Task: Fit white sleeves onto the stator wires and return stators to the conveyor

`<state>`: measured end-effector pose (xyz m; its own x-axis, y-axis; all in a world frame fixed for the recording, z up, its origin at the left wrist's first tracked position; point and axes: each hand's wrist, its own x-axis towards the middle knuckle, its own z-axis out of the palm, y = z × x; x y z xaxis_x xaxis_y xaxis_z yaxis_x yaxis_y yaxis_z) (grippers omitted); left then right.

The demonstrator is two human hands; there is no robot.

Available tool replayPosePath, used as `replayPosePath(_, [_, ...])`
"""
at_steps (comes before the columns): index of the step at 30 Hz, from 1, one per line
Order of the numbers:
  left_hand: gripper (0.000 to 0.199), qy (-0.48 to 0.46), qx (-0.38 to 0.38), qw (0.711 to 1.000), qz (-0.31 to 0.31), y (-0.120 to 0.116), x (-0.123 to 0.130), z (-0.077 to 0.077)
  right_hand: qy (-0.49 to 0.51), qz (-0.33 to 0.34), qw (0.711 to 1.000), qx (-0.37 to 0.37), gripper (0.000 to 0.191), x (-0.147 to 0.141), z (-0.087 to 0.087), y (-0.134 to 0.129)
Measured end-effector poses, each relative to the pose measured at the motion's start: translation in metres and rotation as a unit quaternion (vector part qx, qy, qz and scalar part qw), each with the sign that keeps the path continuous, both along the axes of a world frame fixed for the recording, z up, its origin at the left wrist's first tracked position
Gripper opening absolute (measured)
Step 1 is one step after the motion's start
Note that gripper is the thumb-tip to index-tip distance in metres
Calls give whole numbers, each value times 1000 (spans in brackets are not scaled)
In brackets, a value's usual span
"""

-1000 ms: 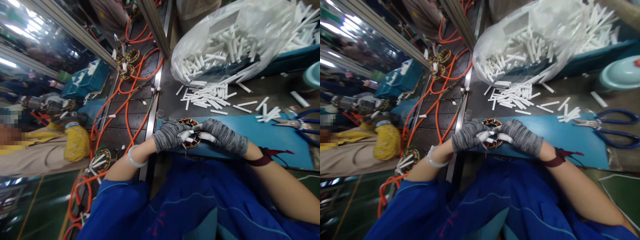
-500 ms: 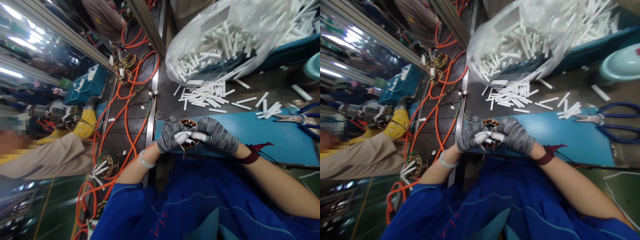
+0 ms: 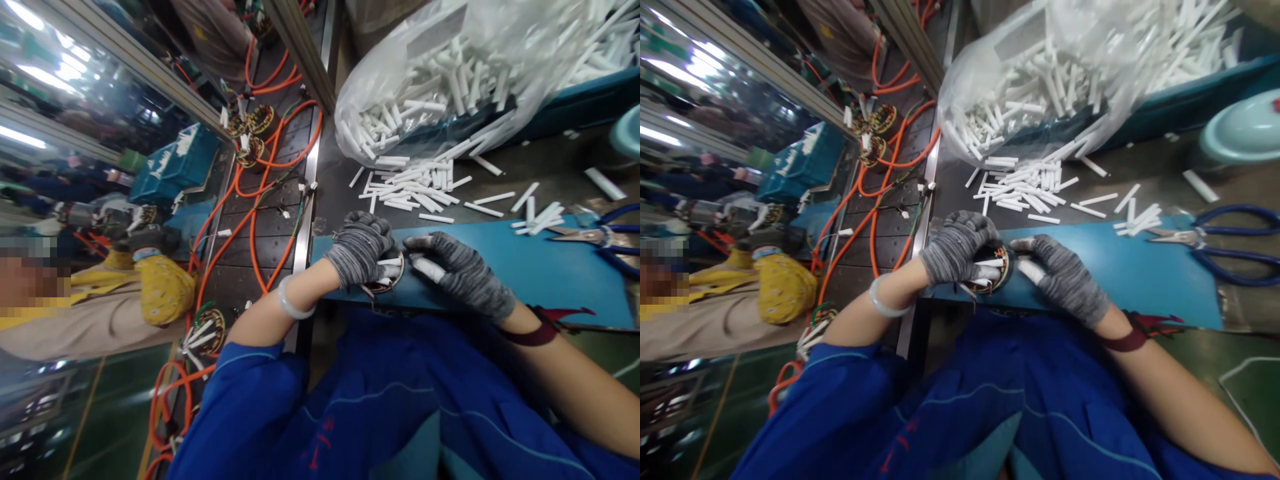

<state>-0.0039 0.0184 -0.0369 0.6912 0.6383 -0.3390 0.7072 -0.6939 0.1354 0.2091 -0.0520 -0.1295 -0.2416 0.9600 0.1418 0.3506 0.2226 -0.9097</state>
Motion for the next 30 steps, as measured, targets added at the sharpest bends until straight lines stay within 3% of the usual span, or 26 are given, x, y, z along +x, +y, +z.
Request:
replayPosePath(3, [84,-42,-48,998,-2,17,-7,-7,1,-35,999,16,26,4,5,-11])
replayPosePath(8, [55,-65,-45,996,34,40,-10,-18,25,8,998,61,25,-4,10,-17])
replayPosePath(11, [44,-166,-1,984,60,28,-18,-11,34,40,996,68,33,-8,8,-16])
replayPosePath(13, [38,-208,24,977,42,12,-27,-9,39,54,996,56,34,-10,6,-14])
replayPosePath(18, [42,-159,24,987,-9,-20,-36,-23,67,59,996,-1,29,-15,1,3])
replayPosePath(22, [49,-148,-29,988,-17,-21,-34,-31,92,106,989,-47,32,-15,7,17])
replayPosePath(26, [48,-240,-53,969,-13,-12,-44,-29,93,184,978,-17,33,-15,21,25])
replayPosePath(30, [43,-324,-134,936,2,-8,-52,-34,80,234,969,-1,38,-19,24,31])
